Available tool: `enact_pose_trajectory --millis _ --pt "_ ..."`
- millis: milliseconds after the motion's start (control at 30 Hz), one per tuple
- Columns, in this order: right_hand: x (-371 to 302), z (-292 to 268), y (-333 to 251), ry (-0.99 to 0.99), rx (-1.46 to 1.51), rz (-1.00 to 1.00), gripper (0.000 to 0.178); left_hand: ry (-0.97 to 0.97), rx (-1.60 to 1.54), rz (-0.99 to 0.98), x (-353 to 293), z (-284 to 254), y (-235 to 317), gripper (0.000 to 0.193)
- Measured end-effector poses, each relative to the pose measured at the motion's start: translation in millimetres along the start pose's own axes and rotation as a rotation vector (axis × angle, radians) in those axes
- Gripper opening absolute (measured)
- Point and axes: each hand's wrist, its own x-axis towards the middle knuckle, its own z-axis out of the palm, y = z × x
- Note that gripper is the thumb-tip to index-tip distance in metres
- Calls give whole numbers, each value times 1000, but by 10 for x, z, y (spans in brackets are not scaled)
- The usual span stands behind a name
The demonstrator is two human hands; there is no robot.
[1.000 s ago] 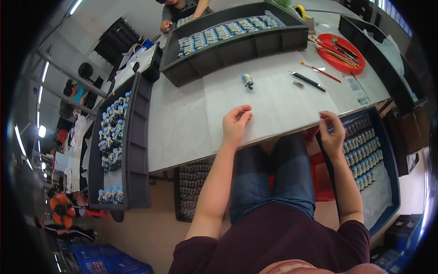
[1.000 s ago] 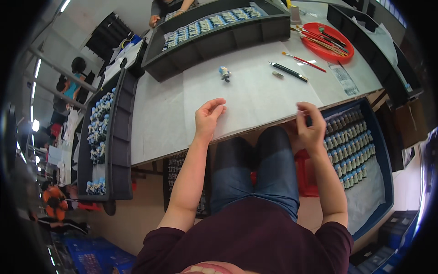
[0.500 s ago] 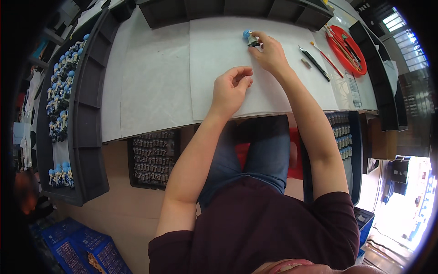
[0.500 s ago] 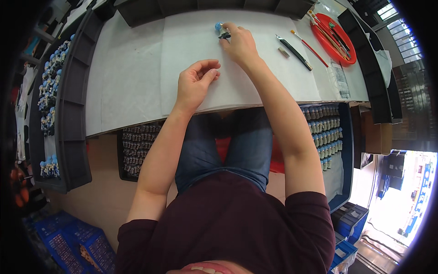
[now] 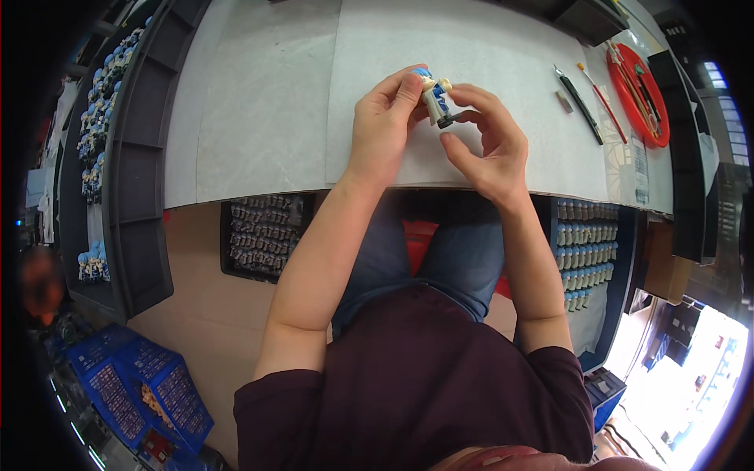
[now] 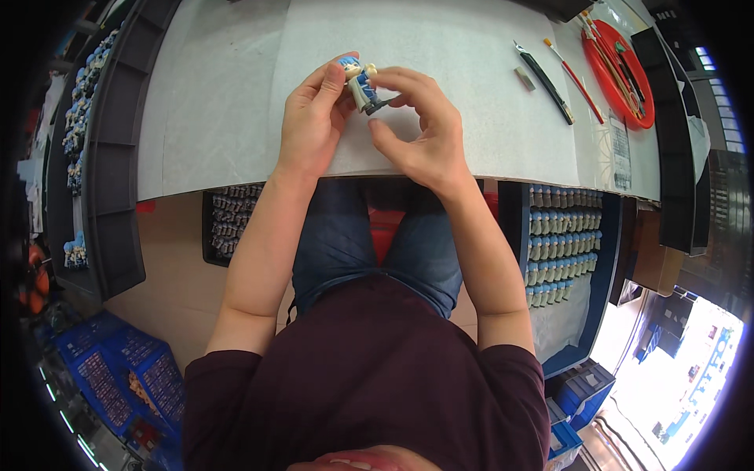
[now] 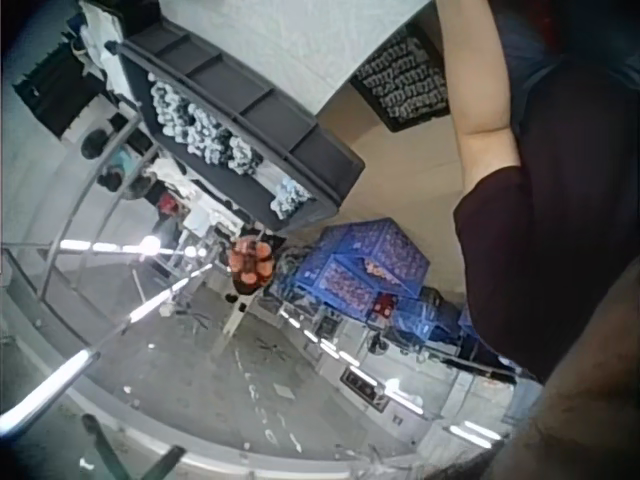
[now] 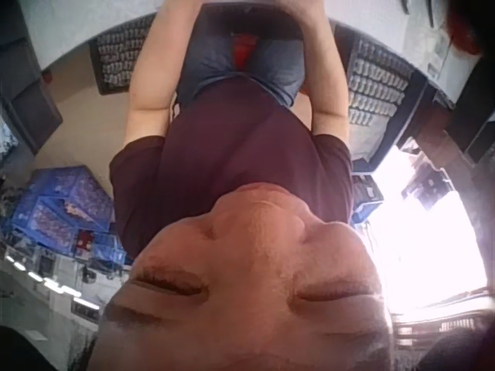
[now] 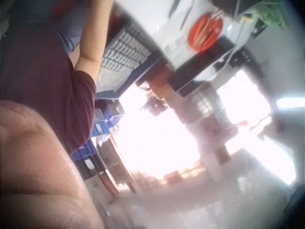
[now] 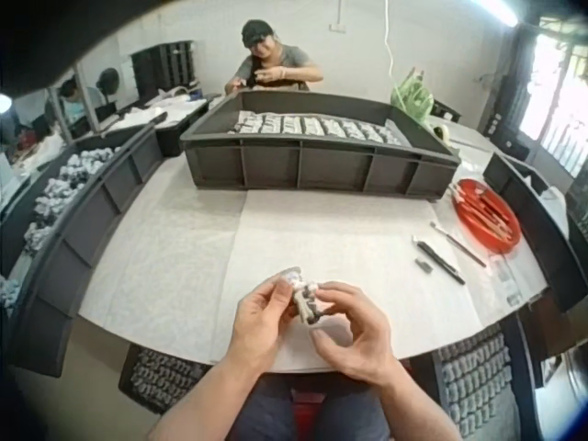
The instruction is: The person assembles small blue and white figurines by hand at a workbench. They pick up individual figurines, attach a small red component to the head, and place the completed items into a blue tray. The process is repeated for multiple units.
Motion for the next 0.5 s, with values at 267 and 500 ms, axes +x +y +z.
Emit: enact_pose_trajectory --millis 267,500 --pt "2 -60 -5 -85 399 437 35 -32 -72 24 13 -17 -9 34" --pt "-14 -55 28 -88 353 380 35 -48 -73 41 -1 -24 -2 33"
